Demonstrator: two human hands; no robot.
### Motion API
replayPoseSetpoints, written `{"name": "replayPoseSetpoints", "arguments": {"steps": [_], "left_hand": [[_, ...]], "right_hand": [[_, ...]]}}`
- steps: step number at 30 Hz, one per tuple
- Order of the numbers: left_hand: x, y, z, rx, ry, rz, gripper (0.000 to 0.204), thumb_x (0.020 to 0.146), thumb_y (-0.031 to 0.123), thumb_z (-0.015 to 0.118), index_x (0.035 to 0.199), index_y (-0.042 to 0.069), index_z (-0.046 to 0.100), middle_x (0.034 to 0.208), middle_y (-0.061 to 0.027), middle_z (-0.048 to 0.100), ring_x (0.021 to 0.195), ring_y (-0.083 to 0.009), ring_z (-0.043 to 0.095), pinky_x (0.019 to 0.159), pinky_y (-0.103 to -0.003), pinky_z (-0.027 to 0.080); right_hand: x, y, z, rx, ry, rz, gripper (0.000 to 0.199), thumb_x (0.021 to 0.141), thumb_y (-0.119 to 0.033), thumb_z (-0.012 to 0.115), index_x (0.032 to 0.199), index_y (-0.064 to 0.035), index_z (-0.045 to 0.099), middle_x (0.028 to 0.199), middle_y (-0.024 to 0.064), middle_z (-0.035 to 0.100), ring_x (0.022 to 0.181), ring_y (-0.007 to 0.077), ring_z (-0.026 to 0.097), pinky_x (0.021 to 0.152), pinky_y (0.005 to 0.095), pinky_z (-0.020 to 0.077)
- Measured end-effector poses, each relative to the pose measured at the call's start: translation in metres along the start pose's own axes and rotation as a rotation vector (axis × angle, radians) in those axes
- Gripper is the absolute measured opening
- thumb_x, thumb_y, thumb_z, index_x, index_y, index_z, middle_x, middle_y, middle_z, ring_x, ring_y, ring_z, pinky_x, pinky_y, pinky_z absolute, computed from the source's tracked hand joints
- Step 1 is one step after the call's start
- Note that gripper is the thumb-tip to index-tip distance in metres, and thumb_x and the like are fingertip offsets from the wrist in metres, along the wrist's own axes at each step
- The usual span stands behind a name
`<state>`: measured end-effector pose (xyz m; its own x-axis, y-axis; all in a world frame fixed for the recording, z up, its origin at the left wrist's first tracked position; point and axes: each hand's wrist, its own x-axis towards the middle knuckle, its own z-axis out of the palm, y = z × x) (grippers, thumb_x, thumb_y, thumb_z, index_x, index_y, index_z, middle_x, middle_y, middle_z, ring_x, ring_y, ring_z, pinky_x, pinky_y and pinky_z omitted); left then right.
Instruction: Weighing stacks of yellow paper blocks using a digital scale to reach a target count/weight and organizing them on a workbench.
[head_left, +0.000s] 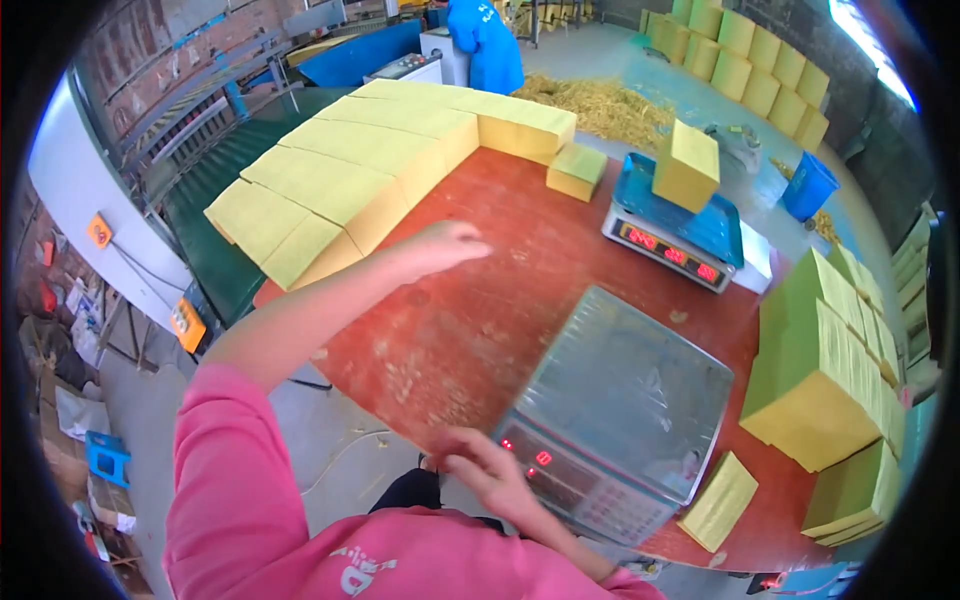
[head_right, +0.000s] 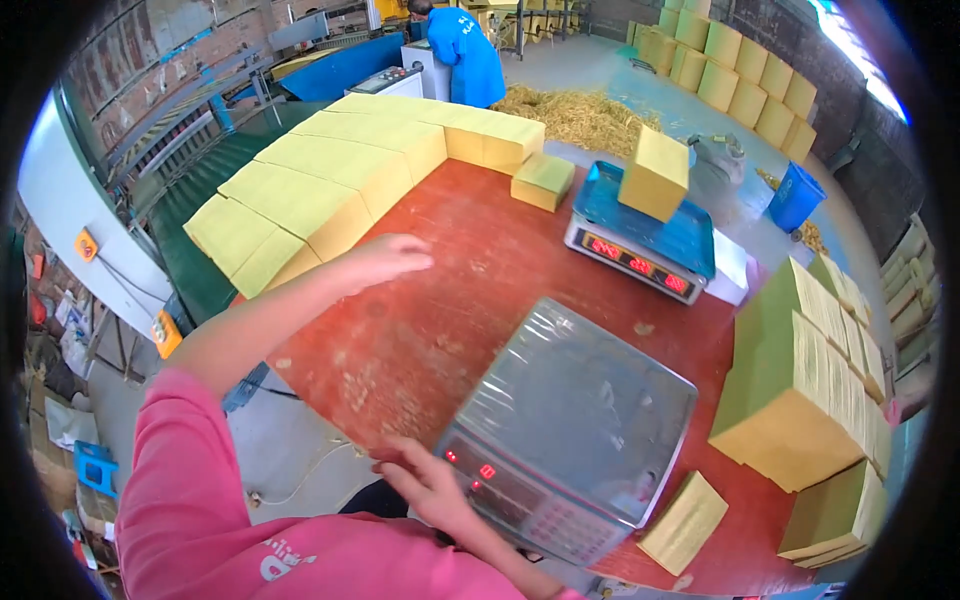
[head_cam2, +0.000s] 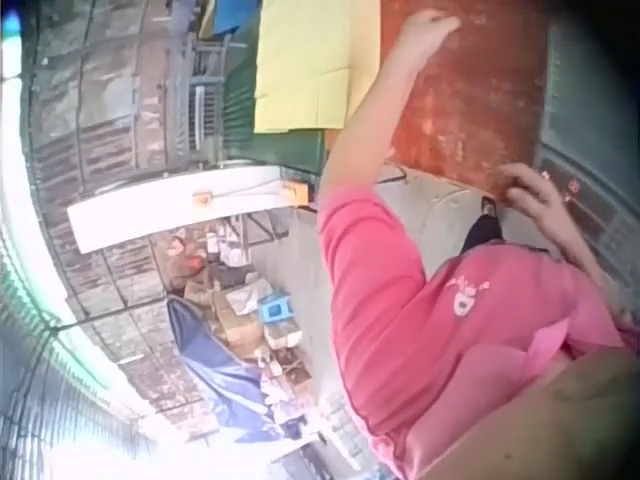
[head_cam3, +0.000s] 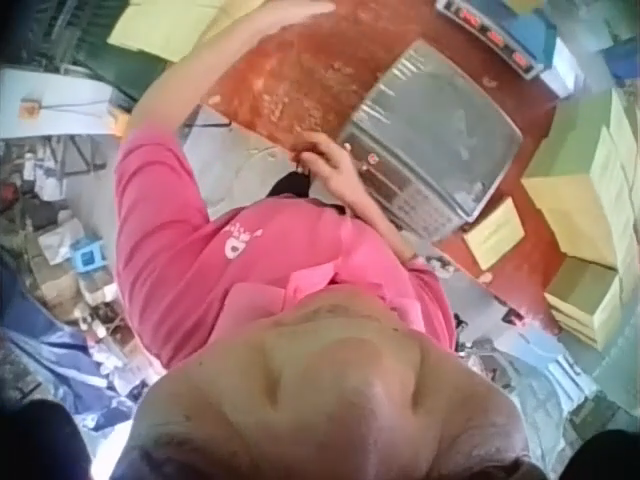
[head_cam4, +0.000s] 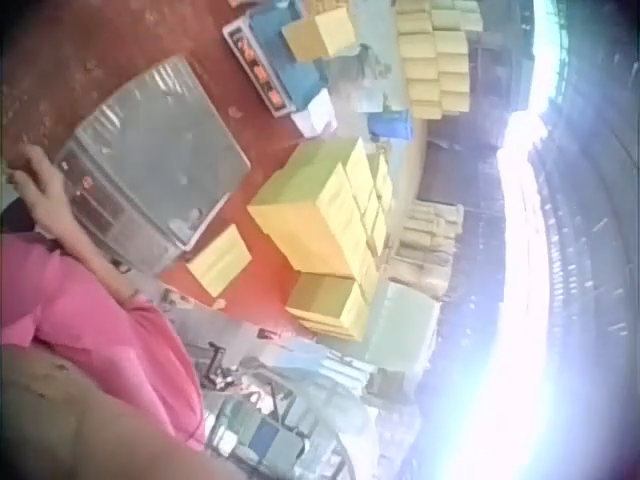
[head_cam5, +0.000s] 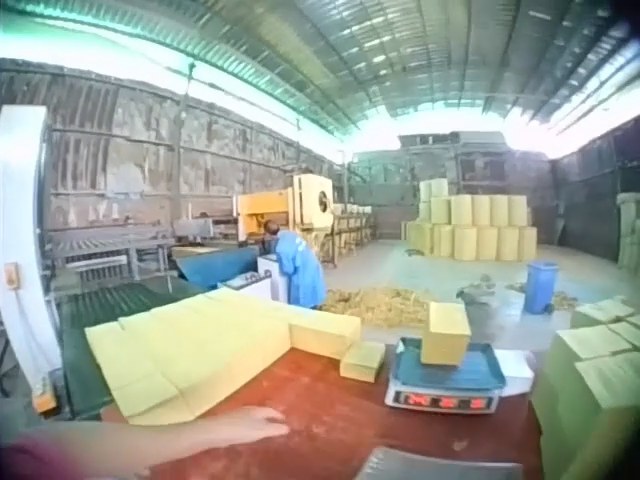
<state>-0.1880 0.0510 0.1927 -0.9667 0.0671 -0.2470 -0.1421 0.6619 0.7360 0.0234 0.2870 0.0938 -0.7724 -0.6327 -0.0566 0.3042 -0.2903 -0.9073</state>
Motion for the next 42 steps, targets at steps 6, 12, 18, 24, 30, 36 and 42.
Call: {"name": "replayPoseSetpoints", "arguments": {"steps": [6, 12, 18, 24, 30, 36, 42], "left_hand": [[0.053, -0.086, -0.133, 0.097, -0.039, -0.216, 0.052, 0.088, 0.044, 0.063, 0.124, 0.007, 0.061, 0.117, -0.0082, 0.062, 0.101, -0.0193, 0.059, 0.084, -0.033, 0.048], [0.196, -0.087, -0.204, 0.515, 0.143, 0.166, 0.057, 0.087, 0.043, 0.062, 0.121, -0.002, 0.061, 0.119, -0.0181, 0.064, 0.105, -0.0301, 0.062, 0.090, -0.039, 0.049], [0.370, -0.055, -0.176, 0.733, 0.249, 0.483, 0.048, 0.091, 0.041, 0.053, 0.111, 0.000, 0.065, 0.119, -0.0202, 0.063, 0.111, -0.0366, 0.059, 0.096, -0.045, 0.046], [0.517, 0.007, -0.097, 0.812, 0.358, 0.537, 0.049, 0.096, 0.043, 0.046, 0.126, 0.005, 0.058, 0.123, -0.0197, 0.061, 0.119, -0.0360, 0.054, 0.101, -0.049, 0.041], [0.598, 0.011, -0.058, 0.892, 0.424, 0.550, 0.058, 0.100, 0.050, 0.033, 0.133, 0.005, 0.051, 0.131, -0.0179, 0.058, 0.123, -0.0339, 0.053, 0.107, -0.052, 0.034], [0.575, 0.014, -0.055, 0.992, 0.145, 0.553, 0.058, 0.100, 0.050, 0.031, 0.128, 0.006, 0.055, 0.132, -0.0164, 0.057, 0.123, -0.0319, 0.053, 0.105, -0.051, 0.036], [0.463, -0.020, -0.043, 0.793, 0.270, 0.583, 0.052, 0.100, 0.047, 0.036, 0.124, 0.005, 0.054, 0.126, -0.0145, 0.059, 0.126, -0.0301, 0.050, 0.105, -0.051, 0.034]], "right_hand": [[0.099, 0.052, 0.055, -0.848, 0.145, -0.381, 0.044, 0.085, -0.009, 0.067, 0.127, -0.0039, 0.055, 0.130, 0.0204, 0.054, 0.121, 0.0394, 0.052, 0.100, 0.0444, 0.0462], [0.116, 0.078, 0.040, -1.202, 0.430, -0.357, 0.043, 0.079, -0.007, 0.067, 0.121, -0.0053, 0.060, 0.130, 0.0158, 0.056, 0.123, 0.0376, 0.052, 0.099, 0.0471, 0.0444], [0.127, 0.084, 0.039, -1.300, 0.530, -0.129, 0.045, 0.081, -0.017, 0.065, 0.125, -0.0097, 0.059, 0.134, 0.0099, 0.055, 0.129, 0.0329, 0.048, 0.099, 0.0494, 0.0411], [0.109, 0.107, 0.043, -0.765, 0.611, 0.043, 0.054, 0.089, -0.036, 0.051, 0.137, -0.0108, 0.053, 0.146, 0.0076, 0.046, 0.139, 0.0290, 0.036, 0.109, 0.0517, 0.0290], [0.116, 0.075, 0.037, -1.050, 0.257, 0.458, 0.056, 0.093, -0.041, 0.042, 0.145, -0.0201, 0.045, 0.156, 0.0033, 0.033, 0.147, 0.0257, 0.024, 0.116, 0.0511, 0.0191], [0.134, 0.045, 0.040, -0.913, 0.325, 0.443, 0.057, 0.093, -0.041, 0.042, 0.146, -0.0186, 0.045, 0.155, 0.0049, 0.034, 0.147, 0.0261, 0.023, 0.116, 0.0523, 0.0193], [0.122, 0.074, 0.040, -1.077, 0.488, 0.094, 0.051, 0.088, -0.026, 0.057, 0.137, -0.0109, 0.053, 0.148, 0.0113, 0.044, 0.141, 0.0312, 0.036, 0.110, 0.0531, 0.0299]]}}
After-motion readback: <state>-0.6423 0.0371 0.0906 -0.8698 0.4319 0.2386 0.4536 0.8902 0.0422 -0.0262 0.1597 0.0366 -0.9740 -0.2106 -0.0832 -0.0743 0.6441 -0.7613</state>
